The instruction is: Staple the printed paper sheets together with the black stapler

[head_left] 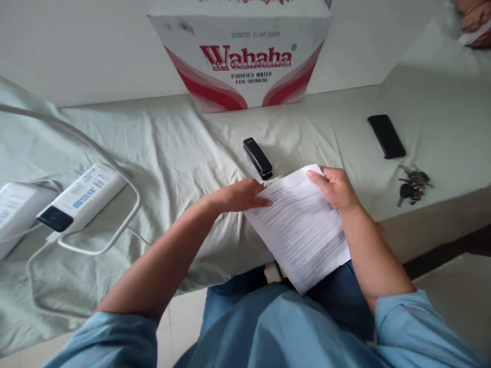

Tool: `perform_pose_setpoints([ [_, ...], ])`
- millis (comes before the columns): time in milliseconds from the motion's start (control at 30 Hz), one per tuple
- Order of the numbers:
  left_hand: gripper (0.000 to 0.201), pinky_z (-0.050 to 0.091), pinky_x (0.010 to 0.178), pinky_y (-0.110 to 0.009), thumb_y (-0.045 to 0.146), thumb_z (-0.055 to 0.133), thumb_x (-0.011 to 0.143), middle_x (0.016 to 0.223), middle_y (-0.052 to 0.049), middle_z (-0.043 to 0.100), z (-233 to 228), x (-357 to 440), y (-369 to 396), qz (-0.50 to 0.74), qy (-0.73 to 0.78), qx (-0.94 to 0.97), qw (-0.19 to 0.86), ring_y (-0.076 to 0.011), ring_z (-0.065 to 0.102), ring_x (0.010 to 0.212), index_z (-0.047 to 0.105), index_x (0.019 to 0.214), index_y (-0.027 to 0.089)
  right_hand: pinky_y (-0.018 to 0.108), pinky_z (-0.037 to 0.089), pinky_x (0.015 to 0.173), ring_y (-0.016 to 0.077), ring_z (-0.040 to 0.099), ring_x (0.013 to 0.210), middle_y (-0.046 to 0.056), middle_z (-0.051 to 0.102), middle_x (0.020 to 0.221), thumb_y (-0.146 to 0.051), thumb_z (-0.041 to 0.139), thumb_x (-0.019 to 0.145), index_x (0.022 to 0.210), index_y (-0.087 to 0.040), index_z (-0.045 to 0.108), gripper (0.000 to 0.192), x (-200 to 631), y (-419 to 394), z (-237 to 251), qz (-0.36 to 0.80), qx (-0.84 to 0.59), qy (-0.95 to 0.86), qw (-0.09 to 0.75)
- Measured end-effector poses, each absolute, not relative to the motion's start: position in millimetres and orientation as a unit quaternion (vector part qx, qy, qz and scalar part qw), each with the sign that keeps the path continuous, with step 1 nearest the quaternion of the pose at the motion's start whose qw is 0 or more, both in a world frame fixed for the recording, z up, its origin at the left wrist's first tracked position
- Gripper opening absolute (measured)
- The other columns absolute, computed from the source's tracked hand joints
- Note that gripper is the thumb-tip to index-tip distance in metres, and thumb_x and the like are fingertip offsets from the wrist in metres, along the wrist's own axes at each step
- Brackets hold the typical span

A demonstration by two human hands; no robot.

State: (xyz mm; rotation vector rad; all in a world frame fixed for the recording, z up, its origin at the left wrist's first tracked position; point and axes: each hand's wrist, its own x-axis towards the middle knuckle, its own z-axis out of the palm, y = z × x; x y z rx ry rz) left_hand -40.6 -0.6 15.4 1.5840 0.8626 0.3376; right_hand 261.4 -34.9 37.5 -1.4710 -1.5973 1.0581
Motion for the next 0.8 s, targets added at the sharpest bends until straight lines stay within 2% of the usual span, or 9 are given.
perform_pose_setpoints([
  [67,0.025,0.047,0.052,-0.03,0.043,0.088,0.086,0.067,-0.005,0.078,16.7,-48.9,-3.3,0.148,0.392,0.659,0.624,-0.0204,0.068,0.052,0.083,0.073,0.023,0.031,0.034,0.056,0.0141,0.044,0.06,-0.003,0.047,0.06,-0.063,0.076,0.094,0.067,-0.023,0.062,0.051,267.2,-29.1,28.7,0.413,-0.603,-0.582,0.357],
  [133,0.024,0.048,0.054,-0.031,0.039,0.082,0.09,0.063,-0.005,0.076,18.8,-52.7,-5.4,0.169,0.43,0.637,0.617,-0.0202,0.069,0.051,0.081,0.073,0.022,0.03,0.031,0.055,0.0141,0.042,0.059,-0.003,0.044,0.059,-0.059,0.074,0.092,0.065,-0.023,0.058,0.048,273.0,-22.4,21.0,0.407,-0.632,-0.557,0.353],
  [267,0.029,0.04,0.052,-0.03,0.03,0.067,0.094,0.045,0.001,0.061,20.8,-44.8,-6.2,0.209,0.54,0.619,0.531,-0.0153,0.052,0.04,0.073,0.066,0.023,0.031,0.027,0.054,0.0138,0.04,0.059,-0.003,0.041,0.06,-0.056,0.069,0.09,0.062,-0.024,0.052,0.046,277.4,-9.2,12.0,0.367,-0.662,-0.575,0.312],
  [367,0.033,0.037,0.053,-0.03,0.026,0.06,0.093,0.041,0.003,0.053,20.8,-35.2,-5.8,0.215,0.587,0.611,0.486,-0.0135,0.045,0.039,0.064,0.06,0.023,0.031,0.026,0.055,0.0135,0.038,0.06,-0.003,0.037,0.061,-0.056,0.065,0.09,0.061,-0.025,0.047,0.046,276.9,-2.4,10.3,0.34,-0.666,-0.604,0.275],
  [467,0.032,0.039,0.056,-0.03,0.023,0.059,0.091,0.044,0.004,0.05,20.6,-29.4,-7.0,0.216,0.612,0.607,0.459,-0.0135,0.047,0.042,0.057,0.059,0.023,0.032,0.028,0.057,0.0142,0.039,0.061,-0.003,0.037,0.061,-0.055,0.063,0.09,0.062,-0.025,0.049,0.044,277.0,0.9,9.6,0.32,-0.669,-0.618,0.26],
  [533,0.029,0.042,0.06,-0.031,0.024,0.059,0.093,0.047,0.004,0.052,19.3,-27.8,-8.8,0.219,0.623,0.611,0.436,-0.0148,0.052,0.046,0.06,0.065,0.023,0.032,0.03,0.058,0.0151,0.041,0.063,-0.002,0.039,0.061,-0.056,0.063,0.091,0.064,-0.024,0.051,0.043,278.1,2.0,8.4,0.308,-0.672,-0.619,0.266],
  [700,0.015,0.055,0.077,-0.035,0.024,0.061,0.098,0.076,-0.003,0.076,4.2,-26.2,-15.1,0.313,0.644,0.622,0.317,-0.0196,0.069,0.069,0.075,0.092,0.022,0.032,0.037,0.061,0.0181,0.049,0.068,-0.001,0.048,0.063,-0.06,0.068,0.091,0.071,-0.023,0.06,0.042,281.4,2.9,4.1,0.303,-0.674,-0.604,0.299],
  [800,0.022,0.061,0.095,-0.041,0.021,0.059,0.101,0.107,-0.01,0.084,-9.7,-26.0,-16.6,0.388,0.606,0.66,0.217,-0.0253,0.077,0.099,0.078,0.112,0.022,0.032,0.038,0.061,0.019,0.051,0.069,-0.001,0.051,0.062,-0.061,0.071,0.091,0.073,-0.023,0.064,0.043,282.0,2.3,3.6,0.307,-0.677,-0.598,0.301],
])
